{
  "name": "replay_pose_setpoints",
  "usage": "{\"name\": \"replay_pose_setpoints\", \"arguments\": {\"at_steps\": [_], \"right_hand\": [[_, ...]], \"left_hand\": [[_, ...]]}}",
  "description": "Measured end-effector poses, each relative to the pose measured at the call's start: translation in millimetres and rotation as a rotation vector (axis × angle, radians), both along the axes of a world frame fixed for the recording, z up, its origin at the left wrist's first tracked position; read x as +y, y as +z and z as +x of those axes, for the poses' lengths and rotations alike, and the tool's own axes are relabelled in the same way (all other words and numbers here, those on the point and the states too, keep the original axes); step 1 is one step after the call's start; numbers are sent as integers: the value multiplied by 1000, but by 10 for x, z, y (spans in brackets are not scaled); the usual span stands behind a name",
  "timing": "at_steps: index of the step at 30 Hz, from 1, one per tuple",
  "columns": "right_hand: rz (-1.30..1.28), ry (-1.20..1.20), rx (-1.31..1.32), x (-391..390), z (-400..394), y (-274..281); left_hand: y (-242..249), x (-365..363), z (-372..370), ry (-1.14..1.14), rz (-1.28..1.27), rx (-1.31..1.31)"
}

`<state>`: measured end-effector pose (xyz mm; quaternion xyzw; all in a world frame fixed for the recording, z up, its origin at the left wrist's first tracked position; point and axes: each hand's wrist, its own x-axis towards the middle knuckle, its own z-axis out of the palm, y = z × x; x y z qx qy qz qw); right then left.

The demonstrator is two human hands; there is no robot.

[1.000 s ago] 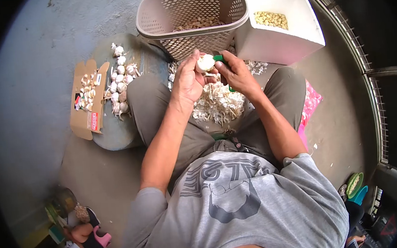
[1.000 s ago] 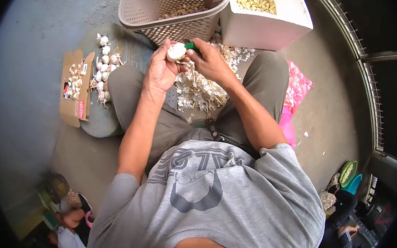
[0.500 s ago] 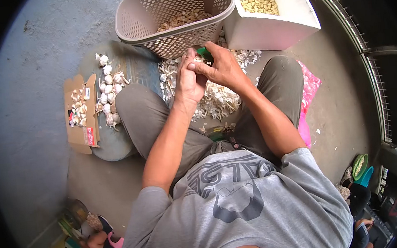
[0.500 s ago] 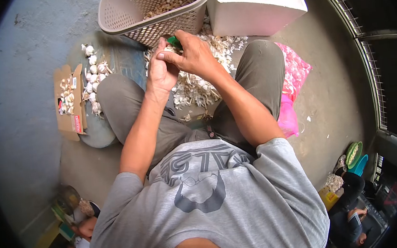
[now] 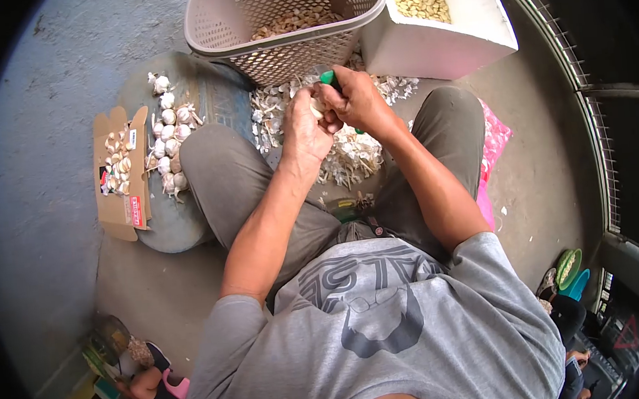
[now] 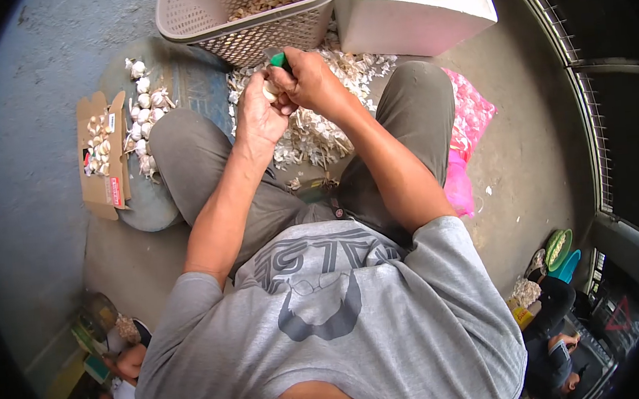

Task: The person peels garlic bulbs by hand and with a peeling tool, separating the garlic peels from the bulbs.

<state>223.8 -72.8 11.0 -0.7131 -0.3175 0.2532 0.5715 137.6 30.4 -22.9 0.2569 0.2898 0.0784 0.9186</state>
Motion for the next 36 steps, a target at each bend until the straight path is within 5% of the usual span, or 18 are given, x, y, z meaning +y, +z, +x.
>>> {"name": "replay_pose_setpoints", "arguments": {"at_steps": [4,8,10,19,26,28,29,33,36], "right_hand": [[57,-79,336,39,74,-13],[74,57,167,2,133,-165],[230,11,526,-21,113,-72],[322,50,686,-93,281,-75],[155,201,289,-33,507,634],[247,-78,124,306,623,783],[188,-145,-199,411,783,701],[-7,-57,-114,408,484,782],[3,155,-263,376,184,307]], "left_hand": [[-17,58,100,22,-5,-41],[39,88,91,14,27,-71],[75,119,74,-3,32,-93],[29,145,114,71,21,15],[26,244,108,127,-32,15],[86,229,124,139,-47,-57],[101,227,120,154,-36,-88],[300,268,81,141,-40,-131],[158,287,141,210,-56,-295]]}}
